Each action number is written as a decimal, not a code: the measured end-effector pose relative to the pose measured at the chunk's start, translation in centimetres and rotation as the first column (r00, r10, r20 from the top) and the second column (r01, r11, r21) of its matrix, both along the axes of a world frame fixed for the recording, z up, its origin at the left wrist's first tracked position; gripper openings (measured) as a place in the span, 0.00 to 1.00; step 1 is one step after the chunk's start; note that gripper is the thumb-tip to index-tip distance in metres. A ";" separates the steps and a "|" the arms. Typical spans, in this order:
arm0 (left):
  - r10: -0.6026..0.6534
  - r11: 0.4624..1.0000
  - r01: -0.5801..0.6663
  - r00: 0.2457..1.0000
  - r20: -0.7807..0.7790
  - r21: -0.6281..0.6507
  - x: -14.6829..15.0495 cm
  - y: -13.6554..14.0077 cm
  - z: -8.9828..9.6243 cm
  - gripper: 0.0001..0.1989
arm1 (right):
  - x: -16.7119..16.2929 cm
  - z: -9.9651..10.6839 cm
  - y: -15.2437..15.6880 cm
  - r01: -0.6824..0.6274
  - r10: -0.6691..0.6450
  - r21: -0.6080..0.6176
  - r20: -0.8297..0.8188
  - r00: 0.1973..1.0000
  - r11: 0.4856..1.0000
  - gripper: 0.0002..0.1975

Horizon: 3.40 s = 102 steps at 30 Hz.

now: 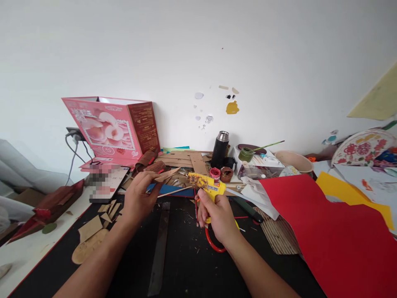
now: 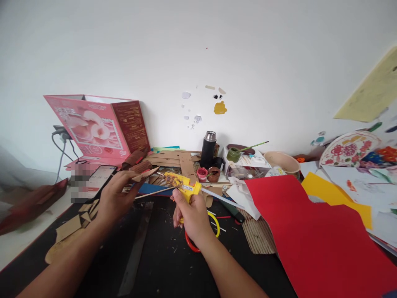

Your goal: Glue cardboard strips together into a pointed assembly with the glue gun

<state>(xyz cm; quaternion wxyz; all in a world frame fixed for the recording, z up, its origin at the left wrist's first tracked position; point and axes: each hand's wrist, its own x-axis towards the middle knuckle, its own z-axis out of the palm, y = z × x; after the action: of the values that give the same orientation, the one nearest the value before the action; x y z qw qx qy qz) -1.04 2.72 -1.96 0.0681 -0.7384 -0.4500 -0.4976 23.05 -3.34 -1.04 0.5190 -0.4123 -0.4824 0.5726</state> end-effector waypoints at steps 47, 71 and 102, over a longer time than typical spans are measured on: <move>0.029 0.976 0.016 0.978 -0.204 0.217 -0.5 -0.3 0.6 0.07 | -0.5 -0.7 -0.7 0.075 -0.082 0.047 0.155 0.984 0.996 0.41; 0.025 0.975 0.018 0.982 -0.188 0.223 -0.5 -0.3 0.8 0.06 | -0.5 -0.3 -0.6 0.086 -0.088 0.020 0.146 0.985 0.996 0.40; 0.035 0.980 0.005 0.981 -0.193 0.200 -0.5 -0.4 0.5 0.05 | -0.9 -0.3 -0.7 0.072 -0.072 0.014 0.037 0.997 0.997 0.33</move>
<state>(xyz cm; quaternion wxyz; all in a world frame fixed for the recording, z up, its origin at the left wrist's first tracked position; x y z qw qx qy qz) -1.53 2.36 -1.43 0.1892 -0.7697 -0.3946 -0.4648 22.16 -4.08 -1.35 0.5328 -0.4367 -0.4803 0.5429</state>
